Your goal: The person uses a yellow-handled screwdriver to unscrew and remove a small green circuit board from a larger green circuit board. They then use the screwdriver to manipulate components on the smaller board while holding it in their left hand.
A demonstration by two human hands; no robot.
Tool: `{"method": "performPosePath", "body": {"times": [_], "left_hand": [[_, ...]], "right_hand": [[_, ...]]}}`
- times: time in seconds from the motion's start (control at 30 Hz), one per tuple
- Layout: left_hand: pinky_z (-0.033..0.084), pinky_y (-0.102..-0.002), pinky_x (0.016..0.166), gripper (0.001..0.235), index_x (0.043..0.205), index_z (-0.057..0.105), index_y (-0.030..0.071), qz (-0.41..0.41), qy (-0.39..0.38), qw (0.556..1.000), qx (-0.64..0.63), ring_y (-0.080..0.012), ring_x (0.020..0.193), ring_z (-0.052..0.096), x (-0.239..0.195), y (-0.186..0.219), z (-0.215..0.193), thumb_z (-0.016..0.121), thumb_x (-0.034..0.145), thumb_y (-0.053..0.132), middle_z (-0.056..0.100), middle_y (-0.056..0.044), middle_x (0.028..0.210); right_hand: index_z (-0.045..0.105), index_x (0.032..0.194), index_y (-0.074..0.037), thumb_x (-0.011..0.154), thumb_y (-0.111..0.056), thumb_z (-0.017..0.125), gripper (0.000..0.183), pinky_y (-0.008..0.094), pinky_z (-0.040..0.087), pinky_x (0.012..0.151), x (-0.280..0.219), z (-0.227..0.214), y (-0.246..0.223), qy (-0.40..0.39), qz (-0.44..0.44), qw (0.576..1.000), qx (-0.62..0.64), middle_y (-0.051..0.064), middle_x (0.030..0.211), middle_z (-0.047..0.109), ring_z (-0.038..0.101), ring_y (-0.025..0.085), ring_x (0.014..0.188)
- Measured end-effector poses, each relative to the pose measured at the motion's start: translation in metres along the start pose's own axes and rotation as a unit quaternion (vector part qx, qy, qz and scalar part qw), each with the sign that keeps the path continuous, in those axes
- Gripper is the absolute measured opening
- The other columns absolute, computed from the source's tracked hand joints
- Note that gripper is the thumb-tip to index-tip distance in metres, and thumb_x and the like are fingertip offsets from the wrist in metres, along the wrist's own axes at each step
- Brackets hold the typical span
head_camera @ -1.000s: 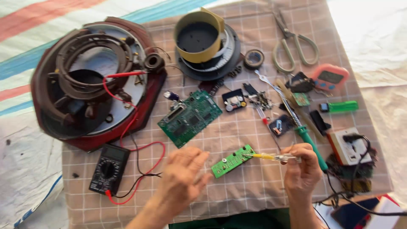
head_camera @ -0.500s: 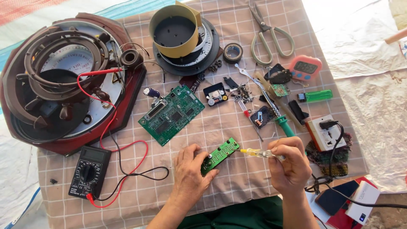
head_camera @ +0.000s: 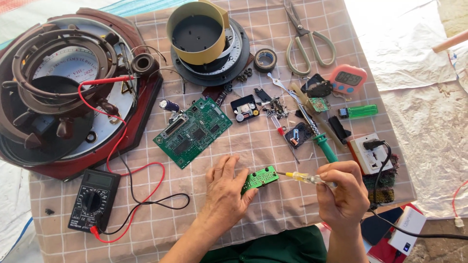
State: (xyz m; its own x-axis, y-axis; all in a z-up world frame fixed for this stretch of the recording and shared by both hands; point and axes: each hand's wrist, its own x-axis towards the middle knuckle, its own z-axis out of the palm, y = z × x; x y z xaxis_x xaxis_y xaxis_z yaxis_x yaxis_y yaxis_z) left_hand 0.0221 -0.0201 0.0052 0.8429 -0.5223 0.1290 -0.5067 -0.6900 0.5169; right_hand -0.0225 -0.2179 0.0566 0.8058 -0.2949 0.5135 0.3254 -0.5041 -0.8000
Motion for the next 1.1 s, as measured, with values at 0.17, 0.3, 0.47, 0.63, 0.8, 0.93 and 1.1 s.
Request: {"method": "performPosePath", "body": {"times": [0.17, 0.3, 0.47, 0.63, 0.8, 0.93, 1.1], "left_hand": [[0.027, -0.044, 0.085, 0.042, 0.091, 0.057, 0.011, -0.004, -0.001, 1.0, -0.023, -0.0315, 0.114, 0.036, 0.002, 0.005, 0.003, 0.073, 0.058, 0.031, 0.043, -0.014, 0.118], [0.028, -0.037, 0.074, 0.04, 0.09, 0.055, 0.012, 0.016, 0.006, 1.0, -0.01, -0.0229, 0.096, 0.047, 0.005, 0.015, -0.003, 0.071, 0.058, 0.028, 0.05, -0.003, 0.088], [0.029, -0.035, 0.071, 0.035, 0.088, 0.054, 0.012, 0.039, 0.027, 0.999, 0.019, -0.0228, 0.082, 0.049, 0.003, 0.018, -0.001, 0.068, 0.061, 0.03, 0.052, -0.003, 0.08], [0.032, -0.034, 0.068, 0.035, 0.088, 0.054, 0.012, 0.052, 0.043, 0.997, 0.023, -0.0224, 0.072, 0.05, 0.003, 0.021, 0.001, 0.066, 0.059, 0.027, 0.05, -0.003, 0.075], [0.032, -0.033, 0.07, 0.034, 0.088, 0.054, 0.013, 0.045, 0.057, 0.997, 0.024, -0.0196, 0.072, 0.051, 0.002, 0.02, 0.002, 0.066, 0.059, 0.025, 0.051, -0.001, 0.074], [0.032, -0.033, 0.07, 0.035, 0.088, 0.056, 0.013, 0.043, 0.058, 0.997, 0.028, -0.0201, 0.071, 0.051, 0.002, 0.019, 0.003, 0.067, 0.058, 0.026, 0.051, -0.001, 0.074], [0.031, -0.034, 0.07, 0.039, 0.09, 0.055, 0.013, 0.044, 0.059, 0.997, 0.027, -0.0208, 0.072, 0.052, 0.002, 0.017, 0.004, 0.068, 0.057, 0.028, 0.052, -0.001, 0.074]], "right_hand": [[0.053, 0.08, -0.002, 0.077, -0.009, 0.054, 0.008, 0.024, 0.043, 0.062, 0.006, -0.005, -0.006, -0.066, -0.026, 0.994, -0.084, 0.011, 0.076, 0.051, 0.051, 0.017, 0.064], [0.056, 0.091, -0.005, 0.079, -0.015, 0.056, 0.016, 0.027, 0.045, 0.054, 0.002, -0.007, 0.005, -0.161, -0.022, 0.976, -0.144, 0.008, 0.083, 0.052, 0.053, 0.018, 0.064], [0.053, 0.089, -0.005, 0.083, -0.02, 0.048, 0.017, 0.026, 0.043, 0.056, -0.001, -0.013, 0.01, -0.199, 0.029, 0.974, -0.1, 0.007, 0.081, 0.052, 0.051, 0.016, 0.067], [0.049, 0.085, -0.003, 0.086, -0.022, 0.043, 0.019, 0.026, 0.047, 0.066, -0.001, -0.018, 0.0, -0.119, 0.011, 0.992, -0.045, 0.014, 0.083, 0.055, 0.056, 0.018, 0.071], [0.049, 0.087, -0.005, 0.087, -0.025, 0.041, 0.022, 0.026, 0.047, 0.057, 0.004, -0.015, -0.004, -0.171, -0.022, 0.984, -0.056, 0.011, 0.081, 0.055, 0.056, 0.018, 0.067], [0.049, 0.086, -0.005, 0.086, -0.025, 0.043, 0.021, 0.025, 0.047, 0.055, 0.003, -0.012, -0.003, -0.177, -0.023, 0.983, -0.05, 0.01, 0.08, 0.055, 0.056, 0.017, 0.065], [0.049, 0.085, -0.005, 0.086, -0.026, 0.042, 0.022, 0.024, 0.047, 0.054, 0.004, -0.01, -0.004, -0.174, -0.021, 0.983, -0.056, 0.01, 0.079, 0.055, 0.056, 0.016, 0.064]]}}
